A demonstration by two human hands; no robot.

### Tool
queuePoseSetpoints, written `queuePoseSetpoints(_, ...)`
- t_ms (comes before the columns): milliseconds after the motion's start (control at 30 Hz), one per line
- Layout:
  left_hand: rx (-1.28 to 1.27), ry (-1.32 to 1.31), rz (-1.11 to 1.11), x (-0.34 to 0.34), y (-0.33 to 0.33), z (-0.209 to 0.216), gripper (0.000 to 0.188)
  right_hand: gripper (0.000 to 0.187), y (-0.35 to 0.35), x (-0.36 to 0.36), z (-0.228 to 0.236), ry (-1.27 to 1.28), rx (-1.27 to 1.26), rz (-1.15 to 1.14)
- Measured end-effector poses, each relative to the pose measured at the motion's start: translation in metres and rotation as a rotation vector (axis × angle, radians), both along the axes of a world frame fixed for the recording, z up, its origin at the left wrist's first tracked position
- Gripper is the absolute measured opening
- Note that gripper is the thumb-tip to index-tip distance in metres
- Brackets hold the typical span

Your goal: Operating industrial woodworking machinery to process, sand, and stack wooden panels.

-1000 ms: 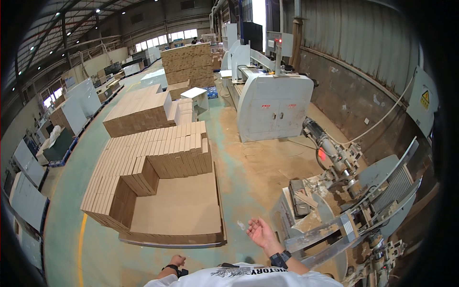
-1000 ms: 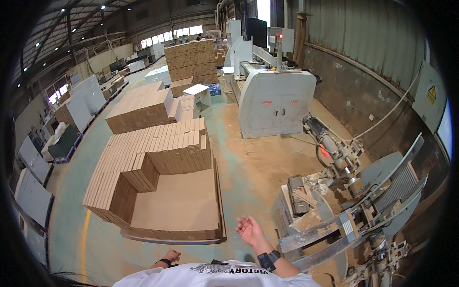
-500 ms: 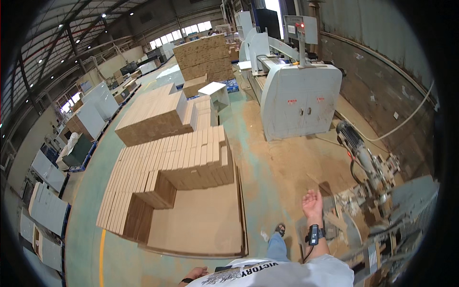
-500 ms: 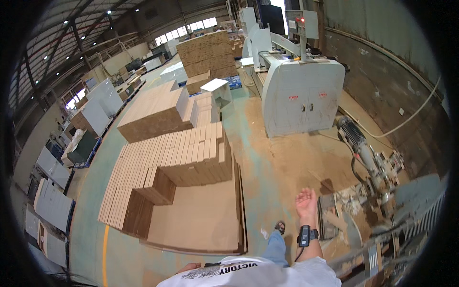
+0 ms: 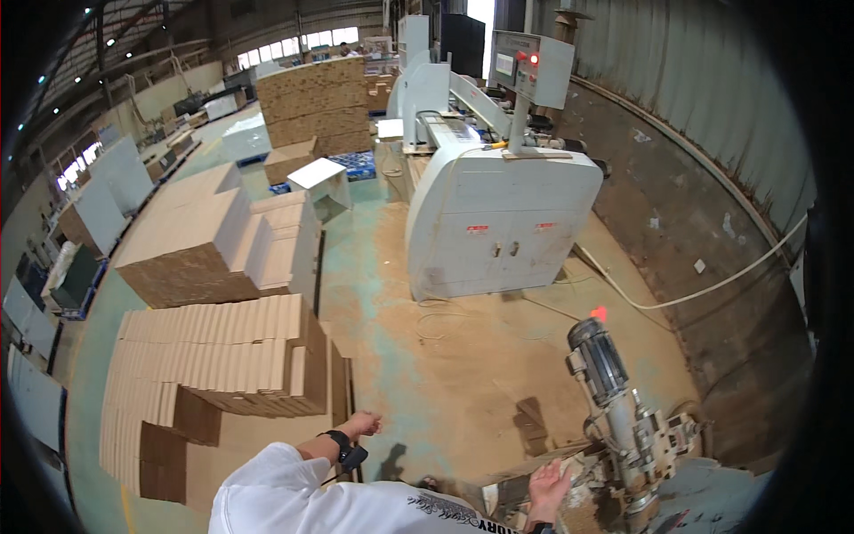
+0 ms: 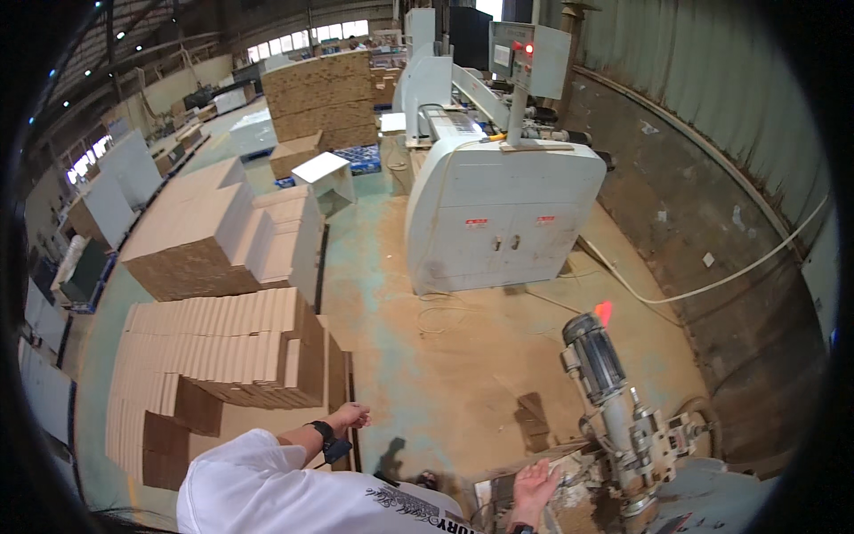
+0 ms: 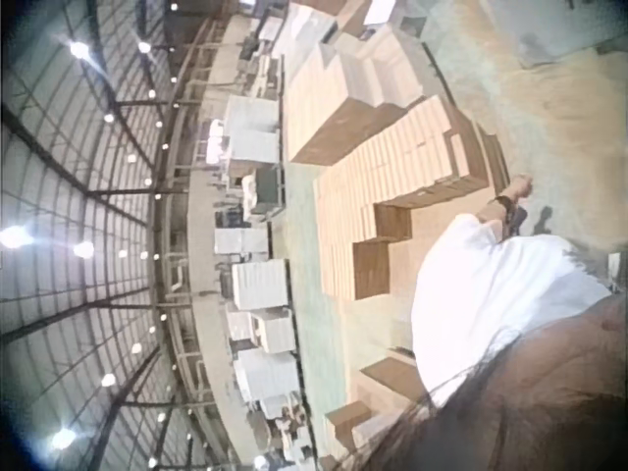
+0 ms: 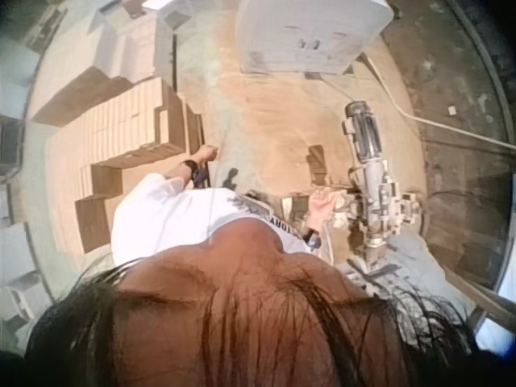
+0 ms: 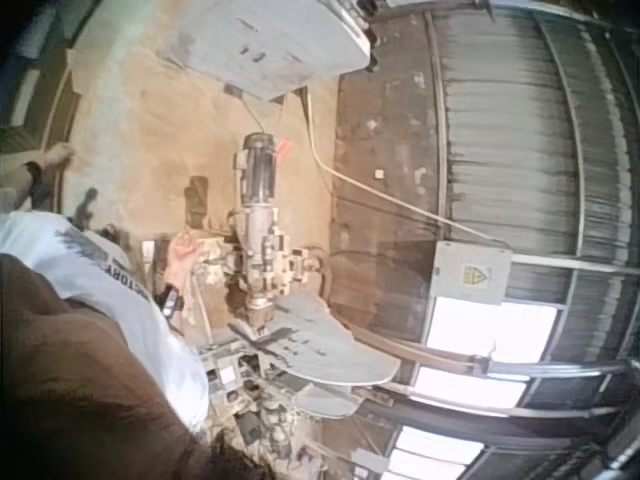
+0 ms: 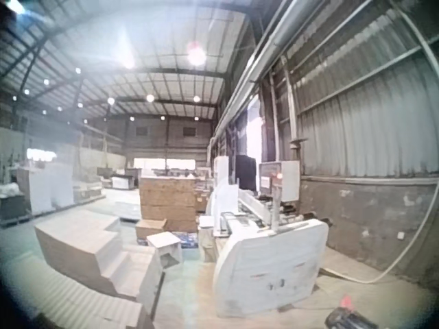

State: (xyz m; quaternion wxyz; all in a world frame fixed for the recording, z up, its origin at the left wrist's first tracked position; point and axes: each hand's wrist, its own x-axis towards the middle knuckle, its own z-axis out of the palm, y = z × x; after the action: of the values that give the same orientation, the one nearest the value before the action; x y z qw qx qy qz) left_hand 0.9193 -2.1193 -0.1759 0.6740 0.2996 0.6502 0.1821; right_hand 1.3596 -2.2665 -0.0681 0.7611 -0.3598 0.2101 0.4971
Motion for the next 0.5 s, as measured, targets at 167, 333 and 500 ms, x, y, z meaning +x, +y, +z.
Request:
queuePoseSetpoints(167, -0.194, -0.214, -0.066, 0.018, 0.054, -0.024, 0.027, 0.035, 0.057, 0.003, 0.006, -0.026, 0.068, 0.027)
queuePoseSetpoints(333, -0.216, -0.234, 0.002, 0.004, 0.158, -0.033, 0.024, 0.036, 0.218, -0.043, 0.016, 0.033, 0.121, 0.212)
queuePoseSetpoints(500, -0.085, -0.366, 0.211, -0.054, 0.291, -0.004, 0.024, 0.037, 0.398, -0.134, 0.025, -0.015, 0.171, 0.402)
